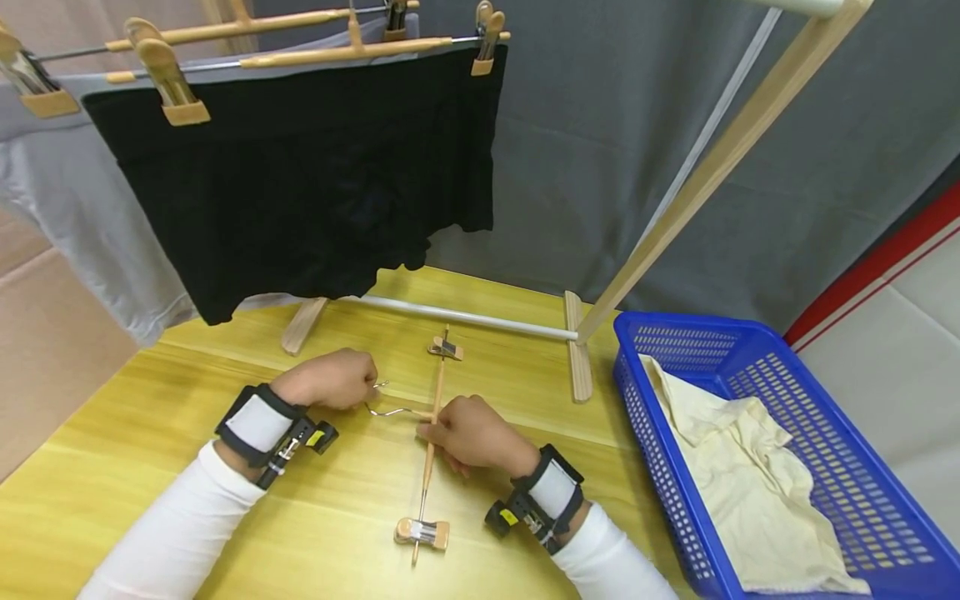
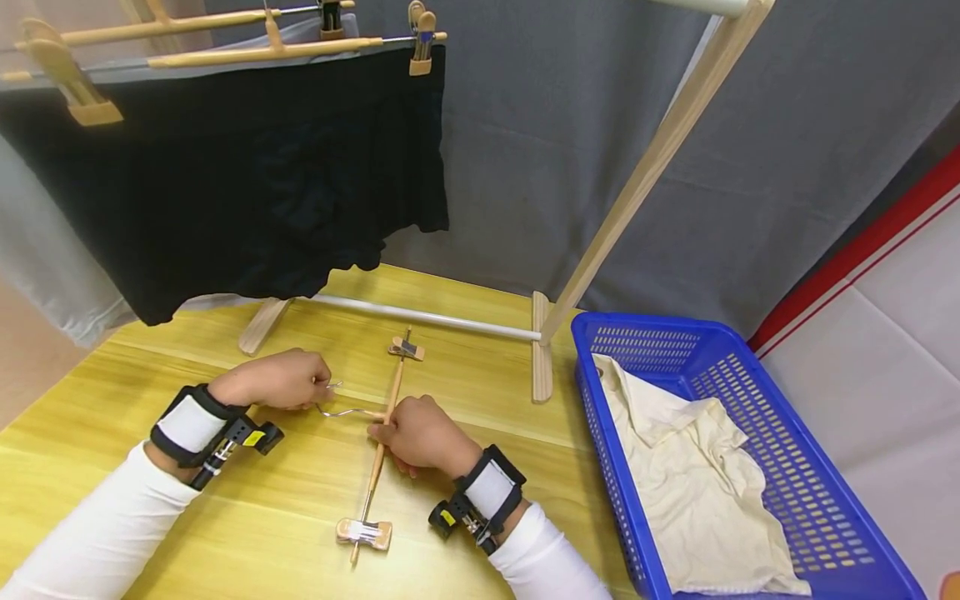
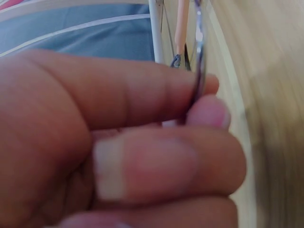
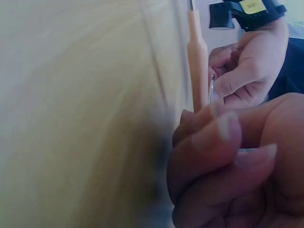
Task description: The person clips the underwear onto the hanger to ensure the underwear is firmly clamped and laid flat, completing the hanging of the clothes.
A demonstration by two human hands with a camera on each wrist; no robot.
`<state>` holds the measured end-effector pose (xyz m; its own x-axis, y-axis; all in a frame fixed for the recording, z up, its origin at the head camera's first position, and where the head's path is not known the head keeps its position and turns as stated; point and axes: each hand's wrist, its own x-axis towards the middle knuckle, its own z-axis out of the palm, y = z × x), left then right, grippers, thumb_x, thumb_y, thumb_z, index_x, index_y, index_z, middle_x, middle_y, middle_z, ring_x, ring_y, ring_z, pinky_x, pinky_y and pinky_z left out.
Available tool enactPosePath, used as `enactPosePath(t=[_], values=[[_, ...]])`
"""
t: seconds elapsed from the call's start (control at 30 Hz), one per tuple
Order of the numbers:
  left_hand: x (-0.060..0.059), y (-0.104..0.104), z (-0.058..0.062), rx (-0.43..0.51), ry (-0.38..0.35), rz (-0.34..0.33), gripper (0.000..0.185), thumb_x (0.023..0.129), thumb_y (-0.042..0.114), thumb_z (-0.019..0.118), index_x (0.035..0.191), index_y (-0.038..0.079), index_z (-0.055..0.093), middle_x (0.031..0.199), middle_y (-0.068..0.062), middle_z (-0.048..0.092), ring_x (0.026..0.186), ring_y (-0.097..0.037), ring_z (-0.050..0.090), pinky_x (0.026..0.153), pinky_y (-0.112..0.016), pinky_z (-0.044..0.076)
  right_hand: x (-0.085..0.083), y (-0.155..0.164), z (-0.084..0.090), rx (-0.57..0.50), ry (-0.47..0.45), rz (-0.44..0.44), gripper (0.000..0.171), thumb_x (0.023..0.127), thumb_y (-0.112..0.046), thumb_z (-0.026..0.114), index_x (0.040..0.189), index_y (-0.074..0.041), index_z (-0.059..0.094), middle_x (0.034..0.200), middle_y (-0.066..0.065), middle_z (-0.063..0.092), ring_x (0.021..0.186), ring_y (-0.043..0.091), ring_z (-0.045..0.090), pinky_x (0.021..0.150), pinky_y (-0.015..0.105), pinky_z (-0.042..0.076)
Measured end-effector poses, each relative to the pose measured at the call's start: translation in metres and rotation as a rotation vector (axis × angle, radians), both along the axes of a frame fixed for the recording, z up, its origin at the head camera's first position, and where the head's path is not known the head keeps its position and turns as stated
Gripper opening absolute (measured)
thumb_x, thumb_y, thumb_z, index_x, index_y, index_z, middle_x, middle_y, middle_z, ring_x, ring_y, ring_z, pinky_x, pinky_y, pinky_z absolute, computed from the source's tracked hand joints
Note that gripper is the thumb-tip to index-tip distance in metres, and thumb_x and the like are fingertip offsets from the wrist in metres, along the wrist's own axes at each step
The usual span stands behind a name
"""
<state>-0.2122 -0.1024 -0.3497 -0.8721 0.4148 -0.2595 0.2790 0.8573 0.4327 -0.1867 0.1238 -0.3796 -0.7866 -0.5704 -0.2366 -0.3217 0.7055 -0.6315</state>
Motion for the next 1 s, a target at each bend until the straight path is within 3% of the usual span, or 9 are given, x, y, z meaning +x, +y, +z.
enactPosePath(t=[0.3, 0.53, 0.83, 1.0], values=[[-0.005, -0.005, -0.004, 0.010, -0.036, -0.017, 0.031, 0.093, 0.012, 0.059, 0.062, 0.009, 0.057, 0.052, 0.004, 0.045, 0.047, -0.009, 0.040, 0.047, -0.022, 0.031, -0.001, -0.005, -0.006, 0.002, 0.090, 0.004, 0.043, 0.098, -0.033, 0.055, 0.060, -0.012, 0.057, 0.036, -0.006, 0.040, 0.027, 0.010, 0.041, 0.033, 0.020, 0.026], [-0.008, -0.005, -0.011, 0.020, -0.083, 0.003, 0.034, 0.092, 0.016, 0.064, 0.059, 0.011, 0.055, 0.050, 0.005, 0.041, 0.044, -0.008, 0.037, 0.046, -0.021, 0.029, 0.001, -0.007, -0.008, 0.028, 0.097, -0.050, 0.044, 0.096, -0.036, 0.058, 0.059, -0.014, 0.057, 0.037, -0.006, 0.038, 0.029, 0.008, 0.038, 0.034, 0.021, 0.026], [-0.009, -0.006, -0.014, 0.041, -0.017, -0.012, 0.041, 0.088, 0.021, 0.070, 0.056, 0.014, 0.046, 0.051, 0.006, 0.038, 0.046, -0.008, 0.035, 0.048, -0.022, 0.029, 0.011, -0.001, 0.002, 0.048, 0.102, -0.049, 0.036, 0.099, -0.027, 0.055, 0.066, -0.012, 0.057, 0.042, -0.004, 0.048, 0.034, 0.009, 0.047, 0.039, 0.022, 0.036], [-0.007, 0.003, -0.006, 0.055, 0.053, -0.003, 0.040, 0.090, 0.022, 0.067, 0.058, 0.014, 0.045, 0.054, 0.004, 0.036, 0.048, -0.011, 0.037, 0.049, -0.025, 0.031, 0.027, 0.012, 0.026, -0.107, 0.109, -0.163, 0.032, 0.099, -0.017, 0.055, 0.069, -0.005, 0.058, 0.047, 0.000, 0.052, 0.037, 0.012, 0.051, 0.039, 0.023, 0.037]])
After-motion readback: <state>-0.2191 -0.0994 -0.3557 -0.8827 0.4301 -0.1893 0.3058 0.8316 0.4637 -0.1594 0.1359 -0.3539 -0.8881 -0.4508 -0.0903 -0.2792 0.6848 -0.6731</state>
